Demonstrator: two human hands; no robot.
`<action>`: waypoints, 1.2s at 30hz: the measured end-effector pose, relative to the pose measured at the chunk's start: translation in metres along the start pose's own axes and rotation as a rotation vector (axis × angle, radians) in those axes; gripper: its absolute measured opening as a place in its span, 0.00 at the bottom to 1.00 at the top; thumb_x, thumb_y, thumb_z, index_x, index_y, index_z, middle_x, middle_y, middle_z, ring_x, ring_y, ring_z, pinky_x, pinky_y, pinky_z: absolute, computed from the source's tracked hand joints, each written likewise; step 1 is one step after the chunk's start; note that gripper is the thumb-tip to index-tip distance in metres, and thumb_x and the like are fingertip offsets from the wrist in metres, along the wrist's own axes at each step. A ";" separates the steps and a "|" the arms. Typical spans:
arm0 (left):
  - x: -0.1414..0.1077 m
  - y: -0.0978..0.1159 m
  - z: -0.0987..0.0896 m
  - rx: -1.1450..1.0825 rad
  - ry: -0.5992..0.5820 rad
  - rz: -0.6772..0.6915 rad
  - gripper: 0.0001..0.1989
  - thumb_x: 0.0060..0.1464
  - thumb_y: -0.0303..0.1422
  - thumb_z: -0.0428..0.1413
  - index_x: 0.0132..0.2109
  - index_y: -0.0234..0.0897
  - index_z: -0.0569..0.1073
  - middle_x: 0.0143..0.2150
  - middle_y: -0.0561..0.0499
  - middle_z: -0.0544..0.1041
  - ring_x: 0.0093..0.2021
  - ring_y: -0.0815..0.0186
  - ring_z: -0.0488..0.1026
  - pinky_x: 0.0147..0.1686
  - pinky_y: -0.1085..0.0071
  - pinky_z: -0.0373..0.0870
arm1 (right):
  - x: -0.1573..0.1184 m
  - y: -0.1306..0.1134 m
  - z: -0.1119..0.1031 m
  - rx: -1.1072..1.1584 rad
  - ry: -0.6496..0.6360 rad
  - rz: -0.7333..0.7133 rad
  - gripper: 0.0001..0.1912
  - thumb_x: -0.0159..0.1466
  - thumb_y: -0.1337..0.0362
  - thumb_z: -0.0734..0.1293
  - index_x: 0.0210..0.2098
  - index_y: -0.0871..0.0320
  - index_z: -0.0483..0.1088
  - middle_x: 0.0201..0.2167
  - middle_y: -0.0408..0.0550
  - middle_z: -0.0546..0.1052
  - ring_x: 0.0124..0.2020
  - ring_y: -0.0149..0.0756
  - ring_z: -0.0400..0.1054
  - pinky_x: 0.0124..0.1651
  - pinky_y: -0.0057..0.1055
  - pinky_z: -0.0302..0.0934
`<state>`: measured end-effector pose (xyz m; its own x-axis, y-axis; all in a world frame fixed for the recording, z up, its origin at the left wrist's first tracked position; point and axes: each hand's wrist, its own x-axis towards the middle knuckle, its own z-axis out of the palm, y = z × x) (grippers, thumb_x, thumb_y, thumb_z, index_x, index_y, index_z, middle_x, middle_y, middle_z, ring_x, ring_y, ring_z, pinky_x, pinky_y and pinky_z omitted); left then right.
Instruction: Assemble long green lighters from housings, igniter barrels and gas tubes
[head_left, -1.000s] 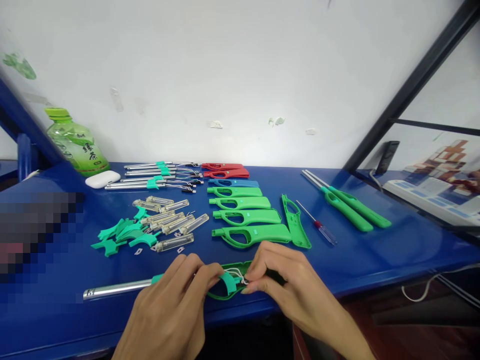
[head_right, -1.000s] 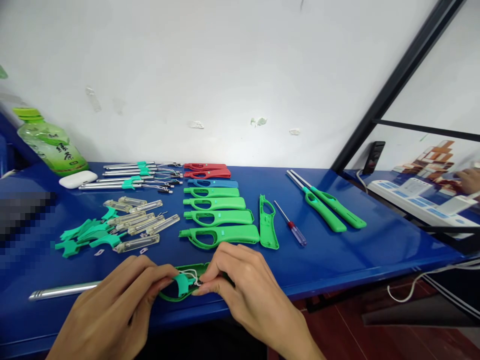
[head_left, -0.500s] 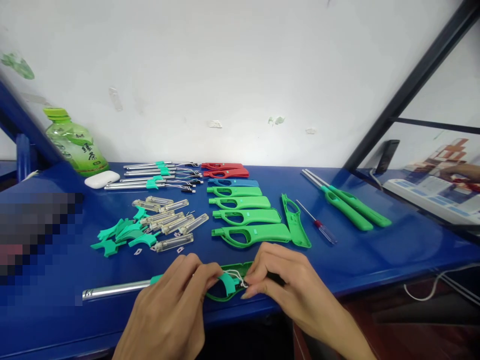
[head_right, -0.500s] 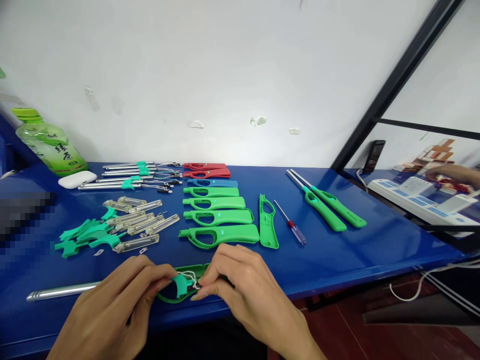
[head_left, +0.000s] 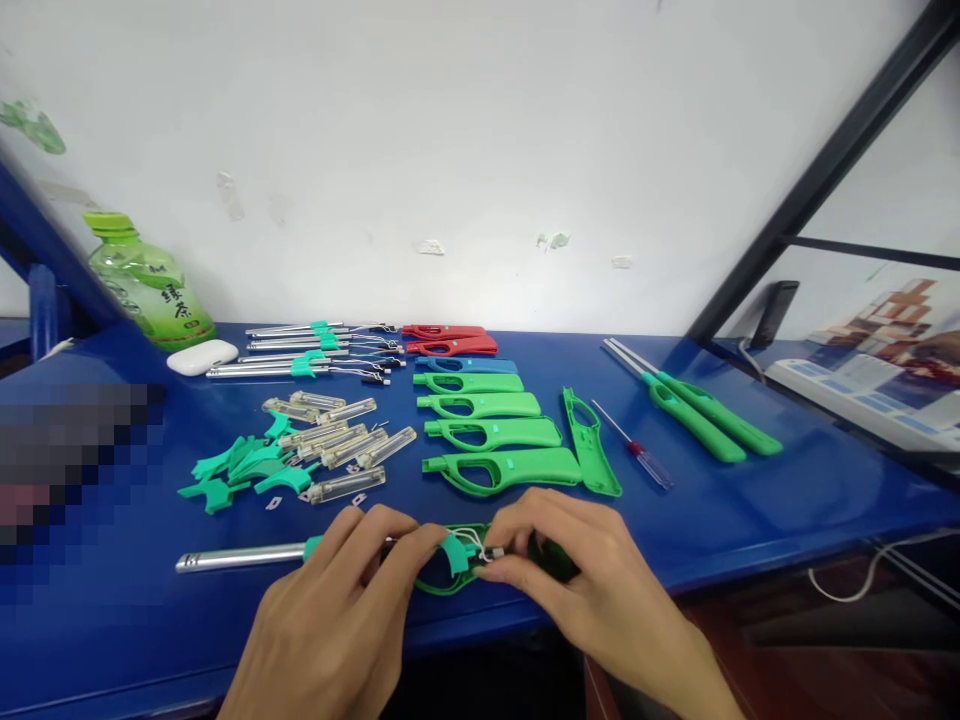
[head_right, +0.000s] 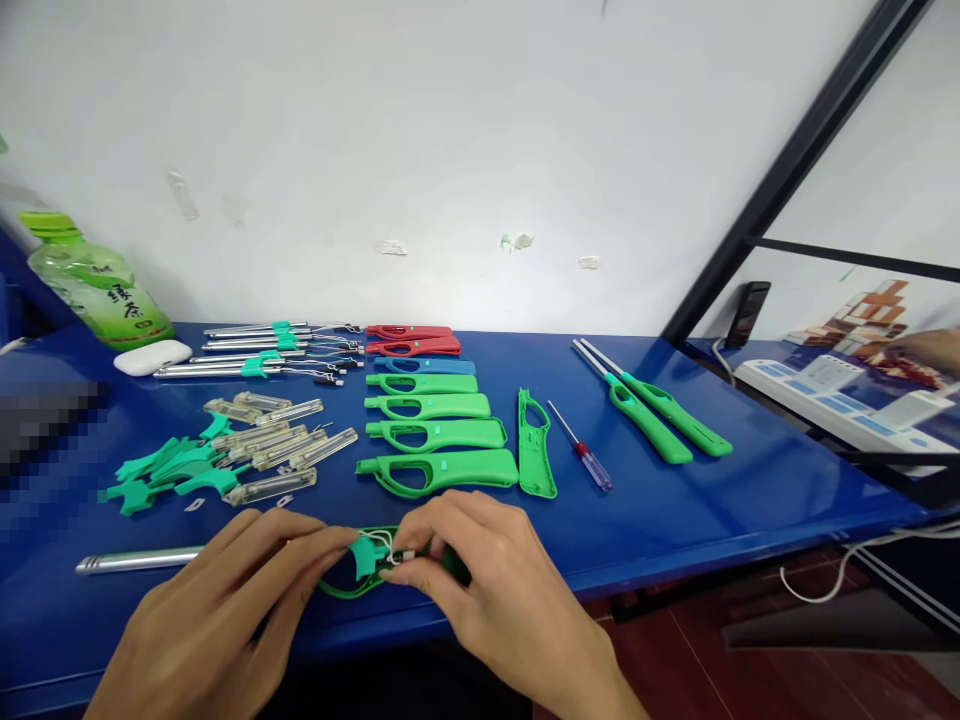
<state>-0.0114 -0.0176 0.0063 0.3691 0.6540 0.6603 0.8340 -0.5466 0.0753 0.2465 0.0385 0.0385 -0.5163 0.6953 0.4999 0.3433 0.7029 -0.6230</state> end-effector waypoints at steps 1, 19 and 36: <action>0.000 -0.001 0.000 0.000 -0.008 0.004 0.22 0.75 0.16 0.51 0.64 0.42 0.77 0.52 0.51 0.79 0.50 0.66 0.77 0.53 0.69 0.73 | 0.000 -0.001 0.001 -0.027 0.006 -0.005 0.10 0.81 0.53 0.75 0.52 0.51 0.83 0.38 0.38 0.85 0.37 0.31 0.81 0.44 0.26 0.72; 0.003 -0.020 -0.027 0.072 0.052 -0.013 0.15 0.84 0.35 0.53 0.69 0.44 0.77 0.58 0.56 0.86 0.56 0.61 0.75 0.66 0.69 0.70 | 0.011 -0.006 0.001 -0.332 -0.112 -0.137 0.22 0.87 0.46 0.60 0.61 0.47 0.83 0.39 0.40 0.82 0.36 0.34 0.79 0.39 0.33 0.65; -0.009 -0.039 -0.033 0.151 -0.116 0.038 0.20 0.86 0.37 0.43 0.57 0.47 0.81 0.52 0.54 0.88 0.49 0.67 0.87 0.53 0.78 0.81 | 0.014 -0.008 -0.002 -0.181 -0.213 -0.047 0.15 0.88 0.50 0.62 0.58 0.48 0.77 0.47 0.40 0.83 0.41 0.35 0.80 0.45 0.33 0.68</action>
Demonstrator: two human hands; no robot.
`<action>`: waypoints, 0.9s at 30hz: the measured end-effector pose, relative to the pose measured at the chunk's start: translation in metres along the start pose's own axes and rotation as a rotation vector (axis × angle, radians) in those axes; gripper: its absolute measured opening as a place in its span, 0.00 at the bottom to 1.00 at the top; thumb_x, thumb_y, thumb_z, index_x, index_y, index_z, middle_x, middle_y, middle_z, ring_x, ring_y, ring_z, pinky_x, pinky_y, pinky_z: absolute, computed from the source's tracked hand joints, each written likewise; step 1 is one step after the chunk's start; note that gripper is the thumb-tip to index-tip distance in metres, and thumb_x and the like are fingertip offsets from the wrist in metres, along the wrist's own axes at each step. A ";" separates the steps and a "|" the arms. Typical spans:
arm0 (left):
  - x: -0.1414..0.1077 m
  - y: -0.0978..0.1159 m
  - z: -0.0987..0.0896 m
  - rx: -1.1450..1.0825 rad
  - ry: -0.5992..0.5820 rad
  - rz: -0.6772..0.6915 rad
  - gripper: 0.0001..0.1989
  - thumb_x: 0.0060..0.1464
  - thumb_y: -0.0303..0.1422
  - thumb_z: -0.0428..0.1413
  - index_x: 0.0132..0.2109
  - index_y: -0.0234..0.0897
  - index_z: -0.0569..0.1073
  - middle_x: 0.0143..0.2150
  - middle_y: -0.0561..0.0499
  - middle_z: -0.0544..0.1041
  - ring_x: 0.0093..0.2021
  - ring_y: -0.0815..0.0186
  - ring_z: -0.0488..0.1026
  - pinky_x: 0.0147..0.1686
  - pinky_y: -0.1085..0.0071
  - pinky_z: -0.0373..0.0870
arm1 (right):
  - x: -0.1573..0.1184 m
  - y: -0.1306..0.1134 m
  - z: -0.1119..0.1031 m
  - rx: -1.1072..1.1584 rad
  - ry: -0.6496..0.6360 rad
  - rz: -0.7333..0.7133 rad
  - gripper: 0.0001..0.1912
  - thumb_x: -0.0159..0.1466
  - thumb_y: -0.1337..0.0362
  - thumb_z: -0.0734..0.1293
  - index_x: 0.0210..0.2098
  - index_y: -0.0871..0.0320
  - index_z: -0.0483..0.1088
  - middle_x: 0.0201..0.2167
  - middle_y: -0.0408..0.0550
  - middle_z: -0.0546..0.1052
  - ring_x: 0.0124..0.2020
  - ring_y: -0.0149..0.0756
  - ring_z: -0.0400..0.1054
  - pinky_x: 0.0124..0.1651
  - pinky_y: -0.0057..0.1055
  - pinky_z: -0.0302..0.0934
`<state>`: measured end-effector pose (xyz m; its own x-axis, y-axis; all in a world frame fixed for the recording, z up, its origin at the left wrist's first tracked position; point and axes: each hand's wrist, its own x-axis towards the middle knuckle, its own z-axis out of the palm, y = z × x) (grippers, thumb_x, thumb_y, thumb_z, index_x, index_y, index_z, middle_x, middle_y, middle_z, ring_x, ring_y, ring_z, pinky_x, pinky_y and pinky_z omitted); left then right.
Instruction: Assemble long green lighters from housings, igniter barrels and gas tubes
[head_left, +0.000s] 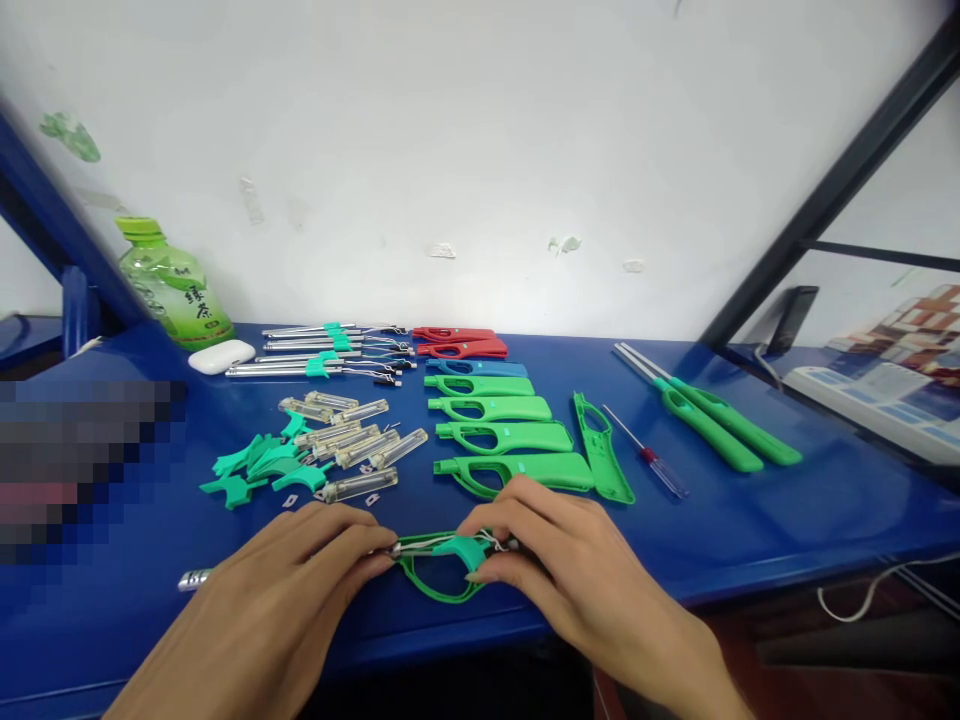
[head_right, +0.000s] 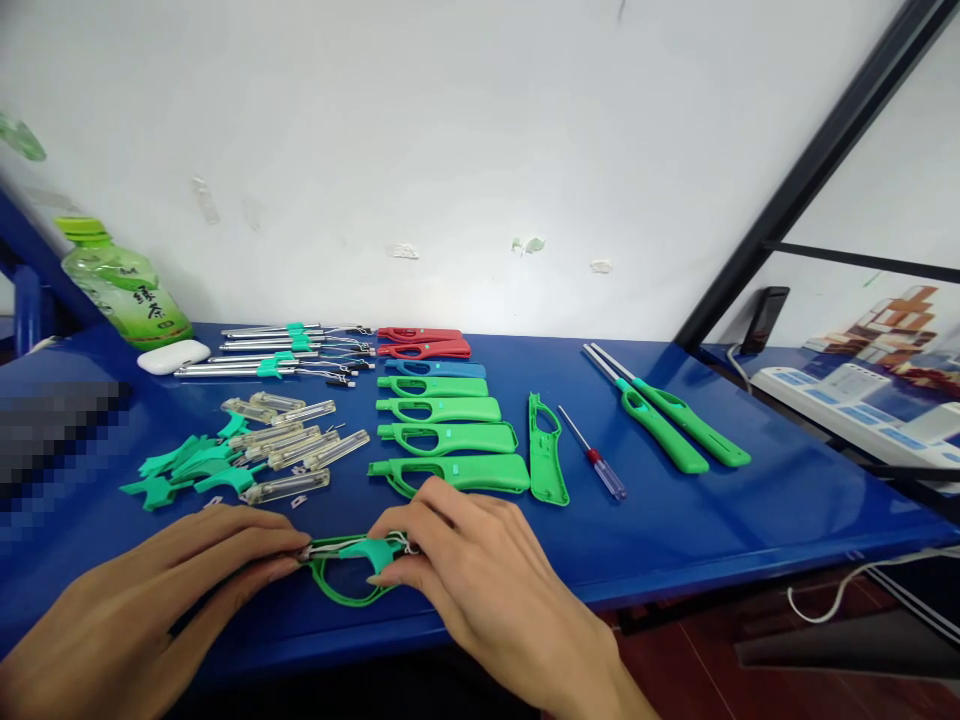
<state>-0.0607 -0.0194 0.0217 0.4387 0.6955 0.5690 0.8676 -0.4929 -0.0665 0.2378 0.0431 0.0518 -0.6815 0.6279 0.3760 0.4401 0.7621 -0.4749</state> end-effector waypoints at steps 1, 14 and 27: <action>-0.003 0.000 0.002 0.006 -0.013 0.014 0.18 0.85 0.35 0.44 0.58 0.46 0.80 0.53 0.53 0.88 0.50 0.66 0.86 0.53 0.78 0.81 | 0.000 0.000 0.001 0.000 0.003 -0.003 0.15 0.88 0.50 0.62 0.58 0.48 0.77 0.47 0.40 0.83 0.41 0.35 0.80 0.45 0.33 0.68; -0.044 -0.004 0.018 0.117 -0.156 0.063 0.36 0.66 0.20 0.45 0.76 0.48 0.70 0.71 0.47 0.80 0.70 0.49 0.76 0.74 0.48 0.63 | -0.005 0.002 0.004 -0.039 0.041 -0.022 0.15 0.88 0.51 0.61 0.58 0.48 0.76 0.48 0.40 0.84 0.44 0.36 0.80 0.47 0.34 0.67; -0.035 -0.002 0.015 0.068 -0.143 0.089 0.30 0.71 0.20 0.45 0.73 0.44 0.72 0.69 0.46 0.80 0.73 0.47 0.72 0.78 0.49 0.55 | -0.005 0.000 0.005 -0.082 0.056 -0.032 0.19 0.88 0.49 0.58 0.59 0.49 0.76 0.48 0.41 0.85 0.45 0.37 0.82 0.48 0.36 0.69</action>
<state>-0.0741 -0.0354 -0.0105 0.5391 0.7206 0.4360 0.8356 -0.5226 -0.1694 0.2380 0.0389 0.0457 -0.6632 0.6088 0.4353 0.4663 0.7911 -0.3960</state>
